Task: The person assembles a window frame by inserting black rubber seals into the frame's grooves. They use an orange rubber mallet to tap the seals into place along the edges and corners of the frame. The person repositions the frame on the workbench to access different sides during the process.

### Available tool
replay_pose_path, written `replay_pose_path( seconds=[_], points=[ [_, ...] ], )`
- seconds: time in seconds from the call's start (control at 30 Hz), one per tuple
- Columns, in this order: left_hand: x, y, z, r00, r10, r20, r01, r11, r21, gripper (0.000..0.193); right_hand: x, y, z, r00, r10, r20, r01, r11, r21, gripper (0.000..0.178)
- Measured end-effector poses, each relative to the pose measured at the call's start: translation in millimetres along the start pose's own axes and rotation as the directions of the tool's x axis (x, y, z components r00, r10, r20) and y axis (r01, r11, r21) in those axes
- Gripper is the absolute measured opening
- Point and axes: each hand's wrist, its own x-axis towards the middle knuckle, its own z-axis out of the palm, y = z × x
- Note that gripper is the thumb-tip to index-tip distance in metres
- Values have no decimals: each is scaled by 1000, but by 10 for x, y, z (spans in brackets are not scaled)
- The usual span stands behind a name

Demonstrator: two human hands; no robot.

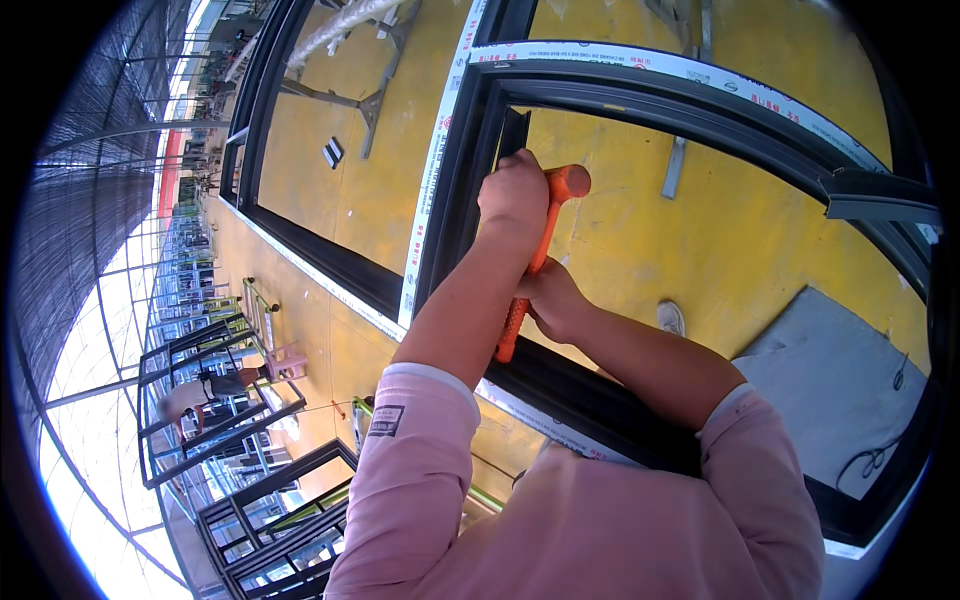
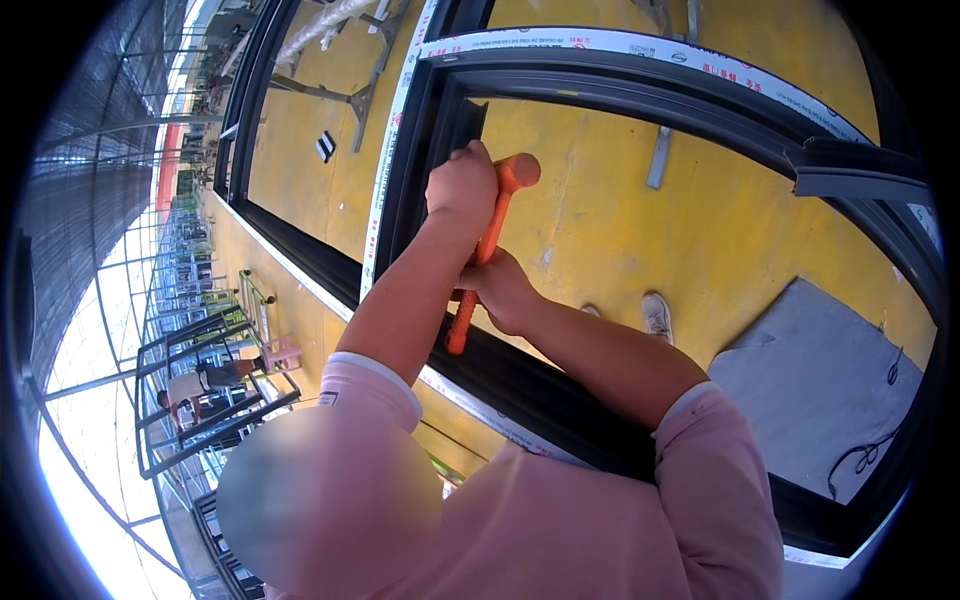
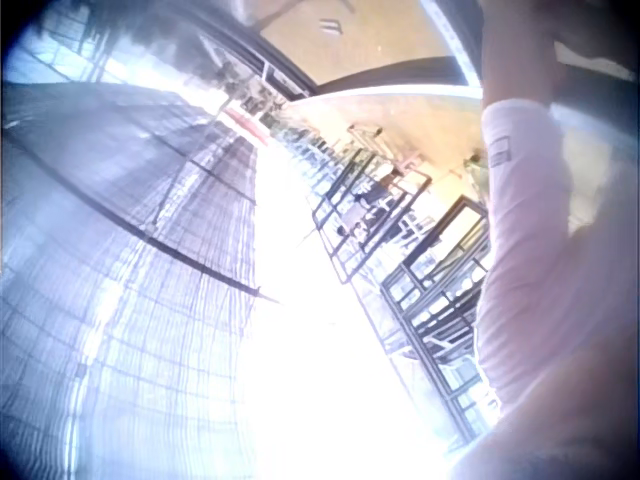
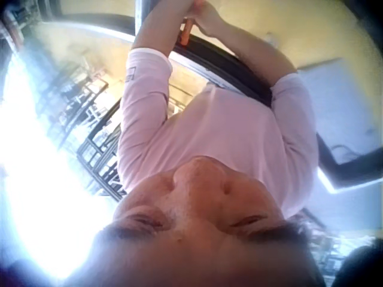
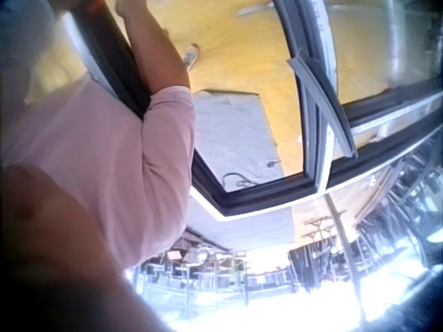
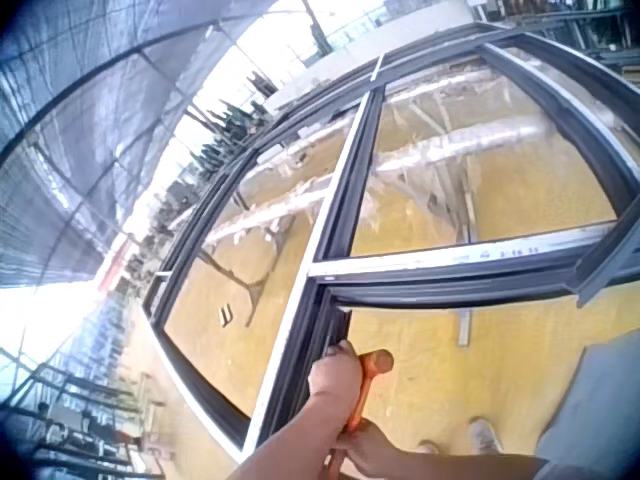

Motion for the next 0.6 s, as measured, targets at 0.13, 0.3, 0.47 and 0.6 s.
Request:
replay_pose_path(
  seconds=[0.13,0.3,0.47,0.6],
  points=[
    [52,-39,105,997,65,-39,-60,992,115,24,75,10,25,1000,18,-7,-17,998,61,37],
    [-19,-118,31,998,66,-23,-60,981,185,30,239,210,0,999,-33,-4,33,998,51,27],
    [149,-269,79,986,165,-6,-159,963,219,25,482,343,-115,995,-67,-79,67,998,-9,19],
    [110,-453,139,971,226,-76,-208,960,188,19,509,447,-92,996,-45,-82,45,999,-6,22]
  ],
)
